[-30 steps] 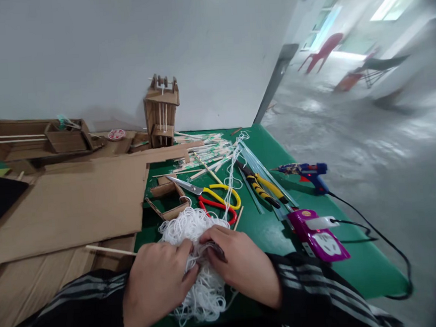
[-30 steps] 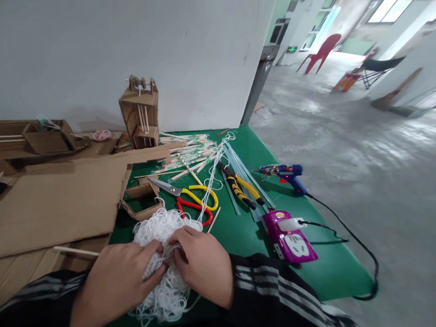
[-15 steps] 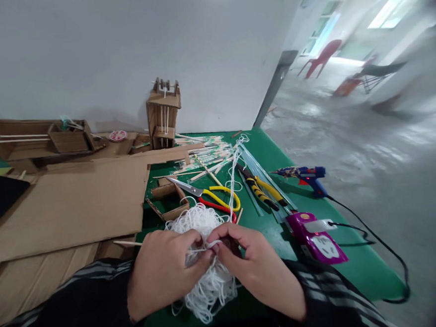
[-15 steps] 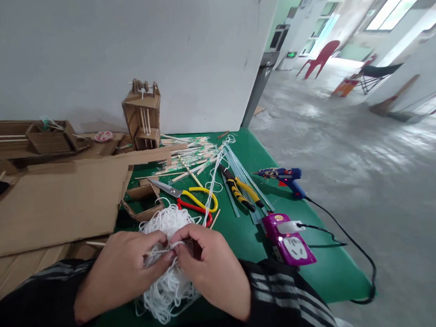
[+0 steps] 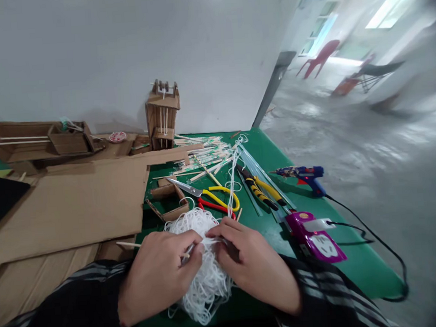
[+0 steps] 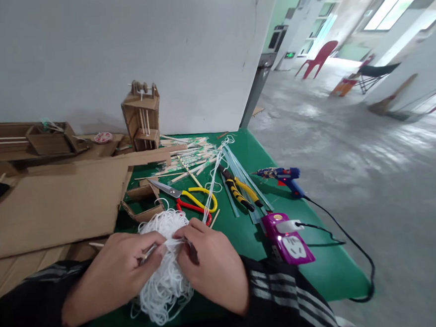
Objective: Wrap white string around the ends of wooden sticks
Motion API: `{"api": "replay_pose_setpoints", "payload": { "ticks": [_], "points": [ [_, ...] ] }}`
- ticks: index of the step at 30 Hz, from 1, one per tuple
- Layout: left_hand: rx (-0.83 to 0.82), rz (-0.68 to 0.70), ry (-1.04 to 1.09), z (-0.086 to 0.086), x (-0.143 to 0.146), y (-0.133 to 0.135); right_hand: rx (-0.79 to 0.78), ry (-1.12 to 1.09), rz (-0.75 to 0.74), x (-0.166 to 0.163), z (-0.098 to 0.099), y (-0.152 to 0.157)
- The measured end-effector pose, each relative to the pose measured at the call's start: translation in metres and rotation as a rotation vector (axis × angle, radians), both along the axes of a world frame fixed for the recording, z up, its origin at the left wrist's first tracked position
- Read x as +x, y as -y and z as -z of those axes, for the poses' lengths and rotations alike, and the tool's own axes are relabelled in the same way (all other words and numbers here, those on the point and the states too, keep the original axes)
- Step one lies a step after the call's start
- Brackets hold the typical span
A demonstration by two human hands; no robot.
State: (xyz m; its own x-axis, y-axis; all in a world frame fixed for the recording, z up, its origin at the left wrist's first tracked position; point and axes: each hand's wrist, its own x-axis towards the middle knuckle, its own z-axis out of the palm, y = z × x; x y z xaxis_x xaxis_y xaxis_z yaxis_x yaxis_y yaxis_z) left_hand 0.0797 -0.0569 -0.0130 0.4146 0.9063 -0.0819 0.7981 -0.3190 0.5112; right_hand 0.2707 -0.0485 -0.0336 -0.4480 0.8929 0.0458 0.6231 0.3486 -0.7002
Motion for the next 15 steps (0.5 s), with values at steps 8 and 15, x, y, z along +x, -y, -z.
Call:
{"api": "replay_pose_setpoints", "payload": {
  "ticks": [8,15],
  "points": [
    [-0.002,0.034,-0.035,0.004,-0.004,0.002,-0.090,-0.059,-0.070,0.000,-0.003,-0.006],
    [0.012,0.017,-0.110,0.002,-0.002,0.002,-0.155,-0.181,-0.084,0.002,-0.002,-0.012]
  ]
}}
